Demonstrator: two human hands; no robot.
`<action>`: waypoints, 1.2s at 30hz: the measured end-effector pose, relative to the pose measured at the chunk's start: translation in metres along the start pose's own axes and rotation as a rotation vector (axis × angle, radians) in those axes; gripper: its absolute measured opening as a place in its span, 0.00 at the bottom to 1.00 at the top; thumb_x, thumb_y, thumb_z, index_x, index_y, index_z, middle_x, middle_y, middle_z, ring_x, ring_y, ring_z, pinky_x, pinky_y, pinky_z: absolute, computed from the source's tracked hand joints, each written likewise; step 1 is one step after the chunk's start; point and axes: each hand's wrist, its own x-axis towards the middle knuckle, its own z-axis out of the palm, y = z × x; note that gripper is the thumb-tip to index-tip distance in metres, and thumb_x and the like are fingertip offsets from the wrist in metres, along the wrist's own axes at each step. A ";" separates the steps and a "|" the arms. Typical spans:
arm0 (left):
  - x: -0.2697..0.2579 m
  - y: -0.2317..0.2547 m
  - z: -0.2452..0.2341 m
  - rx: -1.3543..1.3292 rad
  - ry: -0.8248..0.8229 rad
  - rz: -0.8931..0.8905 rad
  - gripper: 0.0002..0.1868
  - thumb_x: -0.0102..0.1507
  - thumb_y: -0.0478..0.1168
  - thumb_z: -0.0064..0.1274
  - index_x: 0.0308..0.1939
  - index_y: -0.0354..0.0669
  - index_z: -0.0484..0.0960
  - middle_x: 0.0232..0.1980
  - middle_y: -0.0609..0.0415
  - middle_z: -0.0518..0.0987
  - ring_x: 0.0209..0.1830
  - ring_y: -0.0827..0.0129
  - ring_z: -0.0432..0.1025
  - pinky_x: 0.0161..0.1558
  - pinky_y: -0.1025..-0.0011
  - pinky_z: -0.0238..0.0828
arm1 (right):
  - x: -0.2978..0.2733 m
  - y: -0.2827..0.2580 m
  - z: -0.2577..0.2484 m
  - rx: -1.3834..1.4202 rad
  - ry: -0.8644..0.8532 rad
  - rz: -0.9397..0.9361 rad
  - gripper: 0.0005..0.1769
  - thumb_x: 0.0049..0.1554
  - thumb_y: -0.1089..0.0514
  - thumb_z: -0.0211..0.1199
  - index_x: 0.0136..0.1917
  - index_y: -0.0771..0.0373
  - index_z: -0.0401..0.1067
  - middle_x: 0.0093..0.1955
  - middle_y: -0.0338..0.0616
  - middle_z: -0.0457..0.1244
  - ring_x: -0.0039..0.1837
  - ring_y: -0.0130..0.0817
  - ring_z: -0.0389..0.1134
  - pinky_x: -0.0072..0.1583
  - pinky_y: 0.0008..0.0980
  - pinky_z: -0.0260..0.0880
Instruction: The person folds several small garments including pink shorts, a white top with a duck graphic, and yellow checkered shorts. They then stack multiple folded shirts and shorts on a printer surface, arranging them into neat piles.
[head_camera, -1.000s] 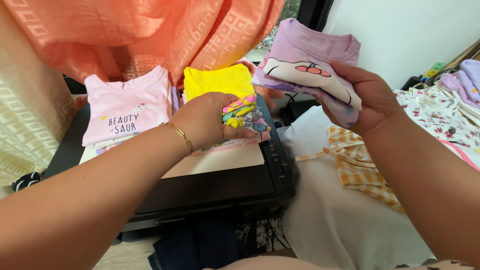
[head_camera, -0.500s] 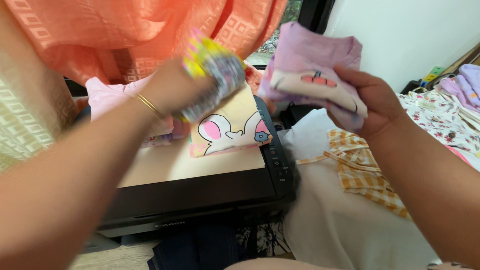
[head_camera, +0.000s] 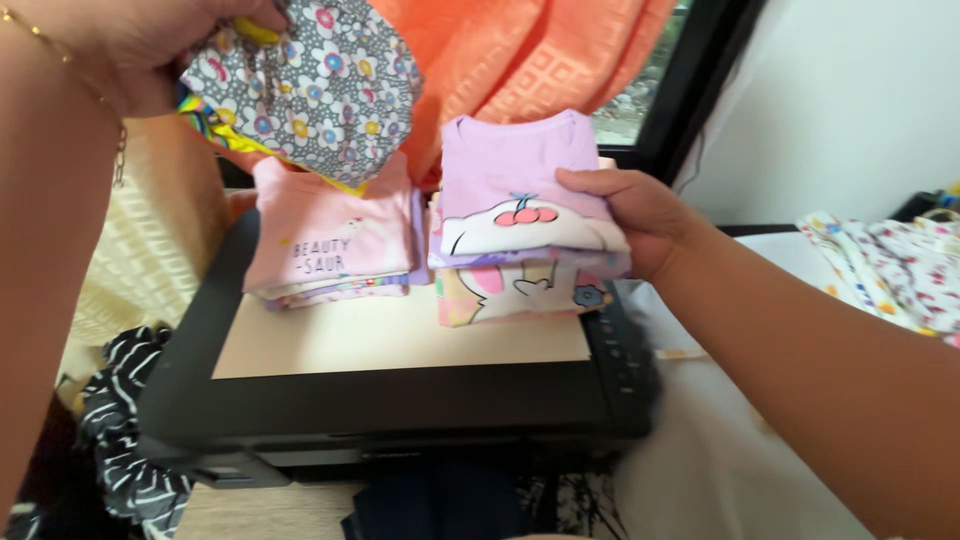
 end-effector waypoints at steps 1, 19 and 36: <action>-0.004 -0.003 -0.003 -0.015 0.038 0.000 0.17 0.62 0.40 0.56 0.53 0.39 0.76 0.47 0.52 0.83 0.45 0.63 0.80 0.49 0.54 0.79 | 0.005 0.004 0.004 -0.117 0.021 -0.048 0.31 0.61 0.63 0.58 0.75 0.67 0.57 0.70 0.60 0.62 0.66 0.51 0.68 0.65 0.52 0.71; -0.020 -0.013 0.021 -0.204 0.112 -0.074 0.14 0.59 0.37 0.54 0.48 0.37 0.77 0.47 0.49 0.84 0.46 0.64 0.82 0.54 0.60 0.79 | 0.016 0.008 0.010 -0.308 0.215 -0.119 0.29 0.63 0.57 0.56 0.76 0.60 0.57 0.71 0.54 0.61 0.66 0.45 0.68 0.64 0.49 0.73; -0.088 -0.079 0.096 1.067 0.153 0.386 0.32 0.56 0.48 0.65 0.64 0.53 0.76 0.54 0.50 0.82 0.51 0.50 0.77 0.47 0.54 0.74 | 0.020 0.014 0.002 -0.416 0.396 -0.135 0.37 0.59 0.64 0.53 0.78 0.41 0.51 0.66 0.47 0.65 0.60 0.38 0.70 0.60 0.48 0.74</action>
